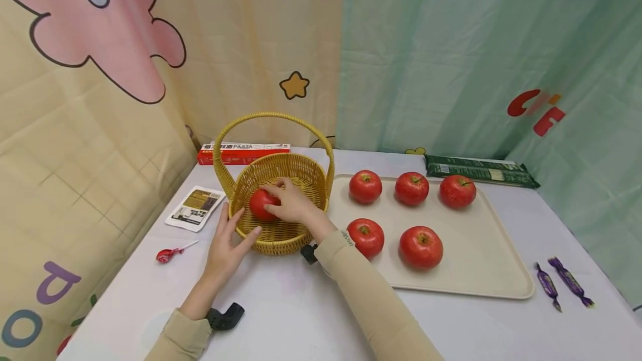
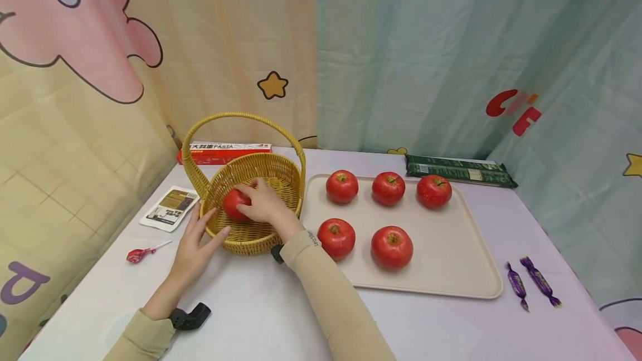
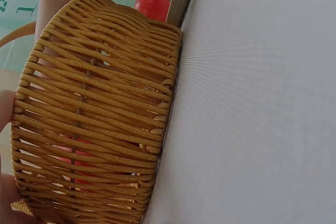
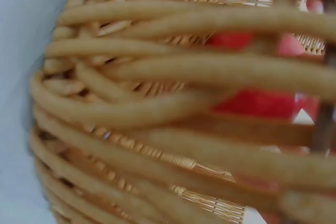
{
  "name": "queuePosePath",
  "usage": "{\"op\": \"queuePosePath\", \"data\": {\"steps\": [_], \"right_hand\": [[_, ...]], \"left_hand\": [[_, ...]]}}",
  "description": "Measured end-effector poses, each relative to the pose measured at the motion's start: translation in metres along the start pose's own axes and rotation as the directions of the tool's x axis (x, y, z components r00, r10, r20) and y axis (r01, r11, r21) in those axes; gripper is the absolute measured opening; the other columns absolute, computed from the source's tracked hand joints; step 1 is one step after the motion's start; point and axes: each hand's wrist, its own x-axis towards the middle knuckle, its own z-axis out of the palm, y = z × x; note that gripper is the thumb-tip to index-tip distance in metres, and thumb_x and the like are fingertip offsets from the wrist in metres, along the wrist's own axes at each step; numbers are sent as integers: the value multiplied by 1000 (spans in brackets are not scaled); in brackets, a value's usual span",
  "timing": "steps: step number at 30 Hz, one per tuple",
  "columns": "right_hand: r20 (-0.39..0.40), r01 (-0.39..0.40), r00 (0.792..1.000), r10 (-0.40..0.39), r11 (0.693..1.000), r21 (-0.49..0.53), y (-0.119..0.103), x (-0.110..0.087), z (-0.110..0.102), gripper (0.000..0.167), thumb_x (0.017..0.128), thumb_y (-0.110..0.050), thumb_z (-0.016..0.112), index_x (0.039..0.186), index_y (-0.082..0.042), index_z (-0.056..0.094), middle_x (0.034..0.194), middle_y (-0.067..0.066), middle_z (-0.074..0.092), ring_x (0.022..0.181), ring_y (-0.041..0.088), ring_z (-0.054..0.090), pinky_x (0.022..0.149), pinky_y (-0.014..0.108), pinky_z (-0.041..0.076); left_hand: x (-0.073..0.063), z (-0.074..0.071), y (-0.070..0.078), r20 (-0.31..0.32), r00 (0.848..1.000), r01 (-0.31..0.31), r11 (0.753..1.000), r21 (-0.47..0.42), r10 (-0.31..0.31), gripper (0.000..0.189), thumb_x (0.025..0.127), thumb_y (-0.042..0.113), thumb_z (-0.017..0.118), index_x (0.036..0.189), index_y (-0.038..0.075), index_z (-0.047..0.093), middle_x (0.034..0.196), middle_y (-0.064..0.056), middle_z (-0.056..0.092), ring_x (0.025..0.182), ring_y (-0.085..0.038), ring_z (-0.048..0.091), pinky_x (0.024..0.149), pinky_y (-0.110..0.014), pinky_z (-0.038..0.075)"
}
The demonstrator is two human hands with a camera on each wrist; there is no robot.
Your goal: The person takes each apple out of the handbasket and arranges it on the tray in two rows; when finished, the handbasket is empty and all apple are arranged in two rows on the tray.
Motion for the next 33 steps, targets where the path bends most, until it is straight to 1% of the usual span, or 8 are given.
{"op": "queuePosePath", "data": {"steps": [3, 7, 11, 16, 21, 24, 29, 33], "right_hand": [[-33, -15, 999, 15, 1000, 18, 1, -1, 2, 55, 89, -38, 62, 138, -19, 45, 135, 7, 41, 116, 23, 48, 96, 39, 44], [-67, -36, 997, 40, 998, 58, 1, -3, 5, 62, 83, -41, 69, 133, -14, 45, 129, 4, 49, 111, 19, 52, 92, 35, 46], [-72, -64, 995, 67, 997, 43, 1, -5, 5, 66, 79, -41, 73, 134, -18, 46, 128, 6, 46, 107, 22, 54, 88, 40, 48], [-51, -93, 994, 93, 996, 3, 3, -10, 1, 67, 76, -42, 74, 135, -26, 47, 132, 10, 38, 102, 25, 55, 84, 43, 50], [-25, -123, 992, 124, 992, 27, 4, -16, -5, 72, 74, -38, 76, 135, -21, 42, 133, 8, 41, 105, 25, 54, 85, 43, 49], [19, -144, 989, 144, 990, -2, 3, -20, -10, 76, 73, -37, 78, 137, -20, 40, 136, 9, 39, 107, 26, 53, 87, 44, 48], [96, -175, 979, 179, 983, -53, 3, -24, -16, 76, 72, -37, 79, 139, -27, 43, 144, 14, 27, 110, 31, 51, 89, 48, 46], [128, -158, 979, 159, 987, -23, 5, -25, -13, 77, 70, -36, 81, 136, -26, 42, 137, 12, 35, 108, 29, 51, 88, 46, 47]], "left_hand": [[0, 0, 0, 0, 1000, 1, 1000, -2, -1, 70, 86, 38, 66, 140, 2, 40, 157, -12, 0, 141, -35, 7, 107, -60, 15], [0, 2, 0, 1, 1000, 9, 1000, -3, -9, 70, 86, 37, 66, 140, 2, 40, 157, -13, 1, 141, -35, 7, 108, -59, 15], [1, 3, 0, 5, 1000, 14, 1000, 2, -14, 71, 86, 40, 66, 141, 3, 40, 157, -13, 1, 141, -33, 7, 108, -59, 16], [1, 2, 0, 15, 1000, 17, 1000, 5, -18, 72, 86, 41, 65, 142, 3, 38, 157, -11, 0, 142, -33, 7, 107, -60, 17], [0, 1, 0, 23, 1000, 20, 1000, 4, -20, 72, 87, 41, 65, 142, 3, 38, 157, -9, -1, 142, -33, 6, 108, -60, 16], [0, 1, 0, 24, 1000, 20, 1000, 3, -20, 72, 87, 41, 65, 142, 3, 38, 157, -9, -2, 142, -33, 6, 108, -59, 16], [-1, -1, 0, 15, 1000, 18, 1000, -3, -18, 71, 87, 39, 65, 141, 2, 38, 157, -9, -1, 141, -34, 6, 108, -59, 16], [-1, -1, 0, 10, 1000, 17, 1000, -9, -17, 71, 86, 38, 66, 141, 2, 38, 157, -10, -1, 141, -34, 7, 108, -59, 15]]}}
